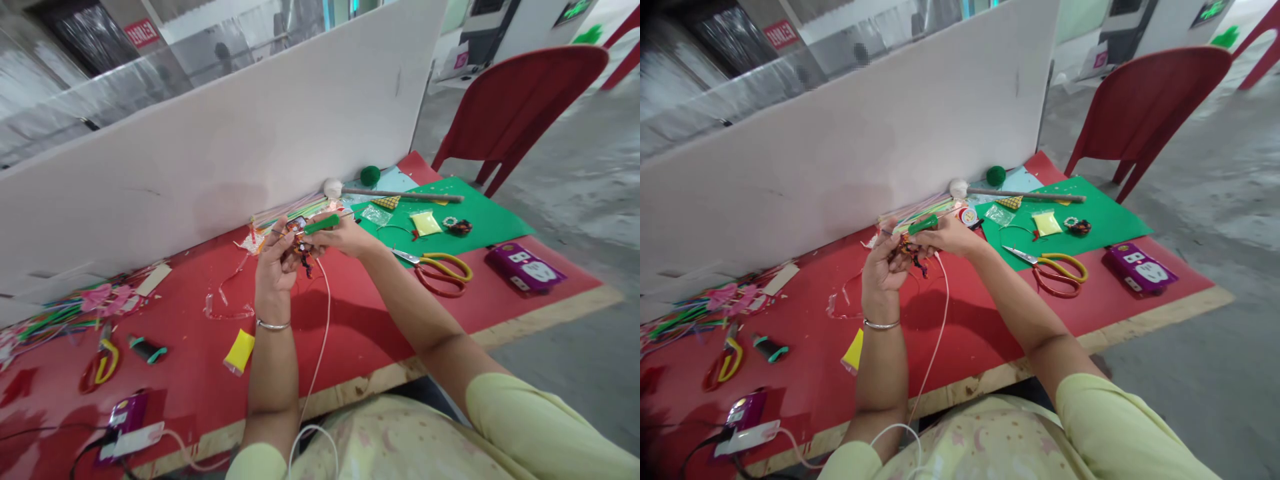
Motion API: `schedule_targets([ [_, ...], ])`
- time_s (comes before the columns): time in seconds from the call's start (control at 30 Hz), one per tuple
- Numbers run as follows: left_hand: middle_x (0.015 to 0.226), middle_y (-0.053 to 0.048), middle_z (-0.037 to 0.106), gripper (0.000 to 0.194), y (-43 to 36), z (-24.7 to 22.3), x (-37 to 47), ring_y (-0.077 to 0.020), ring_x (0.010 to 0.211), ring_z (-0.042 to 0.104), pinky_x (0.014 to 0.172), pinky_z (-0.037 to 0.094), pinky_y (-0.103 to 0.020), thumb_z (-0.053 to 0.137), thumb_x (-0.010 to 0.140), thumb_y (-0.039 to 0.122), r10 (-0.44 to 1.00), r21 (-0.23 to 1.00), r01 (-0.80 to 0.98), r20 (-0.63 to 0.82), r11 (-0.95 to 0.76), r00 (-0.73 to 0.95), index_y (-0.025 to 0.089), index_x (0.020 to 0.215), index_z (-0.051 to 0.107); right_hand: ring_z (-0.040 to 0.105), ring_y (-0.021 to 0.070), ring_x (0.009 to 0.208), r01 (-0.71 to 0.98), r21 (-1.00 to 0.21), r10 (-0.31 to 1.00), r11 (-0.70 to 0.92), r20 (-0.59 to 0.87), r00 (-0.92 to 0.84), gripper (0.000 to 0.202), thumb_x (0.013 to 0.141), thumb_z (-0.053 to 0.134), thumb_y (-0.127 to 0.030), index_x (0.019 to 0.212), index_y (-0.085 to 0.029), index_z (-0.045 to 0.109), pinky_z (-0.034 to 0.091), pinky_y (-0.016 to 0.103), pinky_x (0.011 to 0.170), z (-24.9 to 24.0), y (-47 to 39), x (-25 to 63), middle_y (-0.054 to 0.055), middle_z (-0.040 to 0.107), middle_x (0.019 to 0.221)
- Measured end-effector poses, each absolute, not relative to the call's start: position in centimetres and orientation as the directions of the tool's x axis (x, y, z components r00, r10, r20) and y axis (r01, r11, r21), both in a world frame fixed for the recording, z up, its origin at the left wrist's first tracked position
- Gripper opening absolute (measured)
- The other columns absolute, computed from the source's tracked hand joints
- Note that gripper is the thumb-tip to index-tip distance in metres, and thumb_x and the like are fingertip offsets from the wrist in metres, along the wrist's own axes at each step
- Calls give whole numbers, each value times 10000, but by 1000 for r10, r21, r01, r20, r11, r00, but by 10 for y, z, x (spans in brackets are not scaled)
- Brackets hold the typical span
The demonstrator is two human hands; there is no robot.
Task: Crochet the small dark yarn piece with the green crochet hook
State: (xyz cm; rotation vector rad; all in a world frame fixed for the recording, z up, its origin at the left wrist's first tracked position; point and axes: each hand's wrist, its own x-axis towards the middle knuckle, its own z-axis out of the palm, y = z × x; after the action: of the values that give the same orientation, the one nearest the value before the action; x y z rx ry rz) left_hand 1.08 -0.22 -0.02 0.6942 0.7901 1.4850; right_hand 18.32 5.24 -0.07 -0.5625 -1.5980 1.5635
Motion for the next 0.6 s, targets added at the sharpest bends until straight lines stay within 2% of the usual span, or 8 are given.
schedule_targets([
  [0.23, 533, 100, 595, 384, -3, 1, 11, -2, 304, 256, 330, 149, -166, 884, 712, 184, 998, 826, -562, -7, -29, -61, 236, 1073, 762, 653, 111, 541, -237, -956, 763, 173, 283, -581, 312, 763, 862, -413, 789, -159, 683, 559, 217, 536, -1, 53, 182, -17, 702, 622],
  [0.3, 524, 112, 565, 405, -4, 3, 13, -1, 310, 262, 332, 159, -164, 897, 712, 190, 995, 841, -537, 10, -63, -101, 235, 1092, 764, 650, 107, 557, -210, -955, 758, 209, 294, -583, 333, 771, 868, -430, 830, -164, 676, 534, 202, 524, 3, 50, 183, -24, 690, 630],
  [0.4, 526, 128, 505, 472, -8, 5, 17, 9, 333, 274, 343, 172, -160, 939, 679, 175, 977, 859, -485, 68, -160, -202, 228, 1120, 778, 676, 113, 583, -154, -962, 796, 225, 272, -540, 390, 832, 819, -524, 916, -185, 645, 502, 185, 496, 9, 43, 186, -25, 695, 668],
  [0.5, 522, 137, 461, 584, -12, 8, 19, 13, 347, 278, 352, 173, -155, 973, 640, 159, 966, 865, -454, 118, -215, -231, 227, 1187, 781, 729, 140, 609, -138, -977, 801, 161, 211, -561, 479, 906, 683, -660, 889, -184, 630, 527, 198, 495, 12, 39, 185, 5, 709, 718],
  [0.6, 538, 122, 530, 719, -16, 14, 19, 5, 347, 314, 350, 184, -148, 979, 638, 162, 960, 853, -460, 149, -247, -238, 219, 1312, 735, 722, 142, 599, -158, -969, 766, 191, 248, -593, 536, 926, 622, -704, 820, -179, 627, 538, 212, 515, 12, 35, 181, 8, 680, 683],
])
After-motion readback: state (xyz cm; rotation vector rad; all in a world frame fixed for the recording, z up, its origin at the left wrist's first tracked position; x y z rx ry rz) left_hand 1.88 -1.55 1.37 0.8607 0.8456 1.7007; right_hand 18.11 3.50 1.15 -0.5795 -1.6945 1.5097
